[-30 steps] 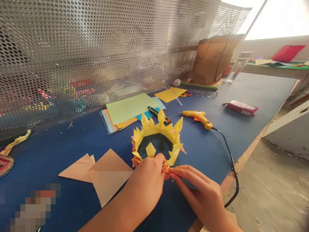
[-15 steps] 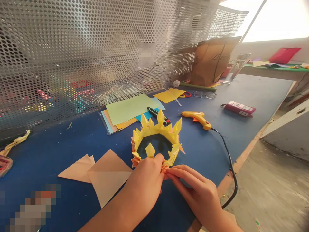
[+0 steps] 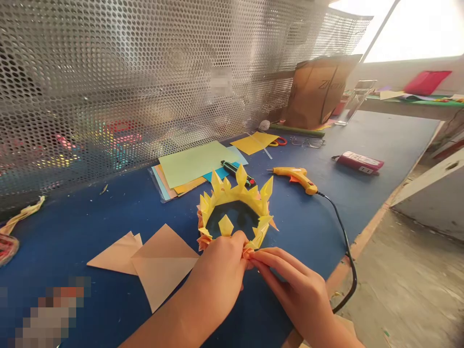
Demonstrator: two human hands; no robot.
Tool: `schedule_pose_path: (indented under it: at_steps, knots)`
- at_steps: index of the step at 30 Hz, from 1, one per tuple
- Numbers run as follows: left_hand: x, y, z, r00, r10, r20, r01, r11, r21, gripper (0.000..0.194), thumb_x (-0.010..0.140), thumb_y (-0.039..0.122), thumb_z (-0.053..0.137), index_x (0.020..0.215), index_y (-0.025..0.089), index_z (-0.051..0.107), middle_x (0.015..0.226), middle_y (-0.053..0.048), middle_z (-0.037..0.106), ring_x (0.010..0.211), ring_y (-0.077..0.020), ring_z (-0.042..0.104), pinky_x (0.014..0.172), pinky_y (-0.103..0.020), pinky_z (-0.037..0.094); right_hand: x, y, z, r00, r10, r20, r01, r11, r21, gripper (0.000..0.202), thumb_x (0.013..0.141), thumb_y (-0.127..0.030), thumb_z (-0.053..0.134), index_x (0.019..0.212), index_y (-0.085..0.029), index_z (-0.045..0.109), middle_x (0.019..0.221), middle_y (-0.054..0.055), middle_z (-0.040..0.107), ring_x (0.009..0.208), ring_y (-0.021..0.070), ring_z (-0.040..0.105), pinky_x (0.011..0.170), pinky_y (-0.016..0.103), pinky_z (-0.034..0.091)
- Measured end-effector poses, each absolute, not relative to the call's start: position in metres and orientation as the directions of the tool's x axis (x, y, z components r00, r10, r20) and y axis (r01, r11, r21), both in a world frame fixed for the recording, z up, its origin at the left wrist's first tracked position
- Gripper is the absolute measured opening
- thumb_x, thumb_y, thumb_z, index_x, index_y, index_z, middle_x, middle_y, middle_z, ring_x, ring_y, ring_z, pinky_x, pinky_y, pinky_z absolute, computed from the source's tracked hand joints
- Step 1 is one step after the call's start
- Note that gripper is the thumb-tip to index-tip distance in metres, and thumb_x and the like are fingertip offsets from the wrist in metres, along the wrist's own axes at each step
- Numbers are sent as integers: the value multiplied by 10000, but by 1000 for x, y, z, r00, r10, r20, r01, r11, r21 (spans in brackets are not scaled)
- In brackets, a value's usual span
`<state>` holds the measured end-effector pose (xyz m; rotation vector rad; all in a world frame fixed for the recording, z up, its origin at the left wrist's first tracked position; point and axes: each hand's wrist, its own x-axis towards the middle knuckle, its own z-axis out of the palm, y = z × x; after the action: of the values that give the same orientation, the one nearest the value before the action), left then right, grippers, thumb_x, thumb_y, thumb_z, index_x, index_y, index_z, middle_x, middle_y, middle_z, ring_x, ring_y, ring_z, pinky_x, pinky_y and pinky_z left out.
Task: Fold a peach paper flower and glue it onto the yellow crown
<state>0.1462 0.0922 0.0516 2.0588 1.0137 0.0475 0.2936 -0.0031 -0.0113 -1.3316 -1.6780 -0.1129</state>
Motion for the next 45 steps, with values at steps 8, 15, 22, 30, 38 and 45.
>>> schedule_pose_path:
  at_steps: [8, 15, 22, 30, 38, 45]
  knots:
    - [146, 93, 51, 680, 672, -293, 639, -348, 686, 128, 954, 139, 503, 893, 232, 566, 624, 29, 631, 578, -181, 699, 531, -234, 415, 292, -3, -11, 52, 696, 716, 804, 396, -444, 131, 1008, -165, 588, 1077, -200, 694, 939, 36, 773, 790, 102, 753, 767, 133, 596]
    - [146, 92, 54, 683, 670, -291, 646, -367, 670, 125, 961, 141, 506, 885, 225, 558, 638, 20, 635, 594, -178, 697, 540, -230, 404, 293, -3, -10, 59, 705, 707, 796, 394, -459, 149, 988, -153, 608, 1085, -212, 705, 940, 31, 779, 780, 123, 764, 747, 159, 617]
    - [146, 91, 56, 675, 673, -301, 654, -356, 668, 141, 960, 128, 495, 881, 228, 555, 636, 21, 631, 584, -175, 692, 531, -227, 399, 292, -2, -9, 69, 694, 717, 798, 393, -457, 134, 1002, -186, 597, 1054, -213, 718, 921, 37, 784, 764, 129, 768, 723, 164, 622]
    - [147, 91, 55, 675, 680, -286, 656, -376, 654, 156, 936, 95, 506, 868, 227, 558, 632, 21, 640, 573, -170, 680, 554, -243, 378, 292, -3, -8, 73, 692, 718, 792, 397, -463, 149, 1009, -184, 585, 1066, -219, 718, 924, 38, 785, 768, 128, 767, 725, 167, 625]
    - [142, 92, 59, 714, 650, -260, 613, -403, 679, 89, 942, 160, 550, 931, 241, 585, 809, -2, 706, 685, -175, 700, 589, -243, 393, 292, -2, -8, 87, 693, 715, 776, 403, -485, 153, 975, -145, 621, 1065, -215, 724, 924, 38, 783, 774, 139, 766, 722, 184, 632]
    - [142, 92, 56, 701, 675, -231, 602, -386, 699, 193, 836, 207, 745, 953, 248, 596, 899, 5, 720, 851, -209, 697, 632, -242, 393, 291, -6, -3, 74, 692, 718, 748, 438, -498, 184, 966, -118, 617, 1101, -200, 711, 929, 43, 773, 790, 132, 754, 714, 176, 622]
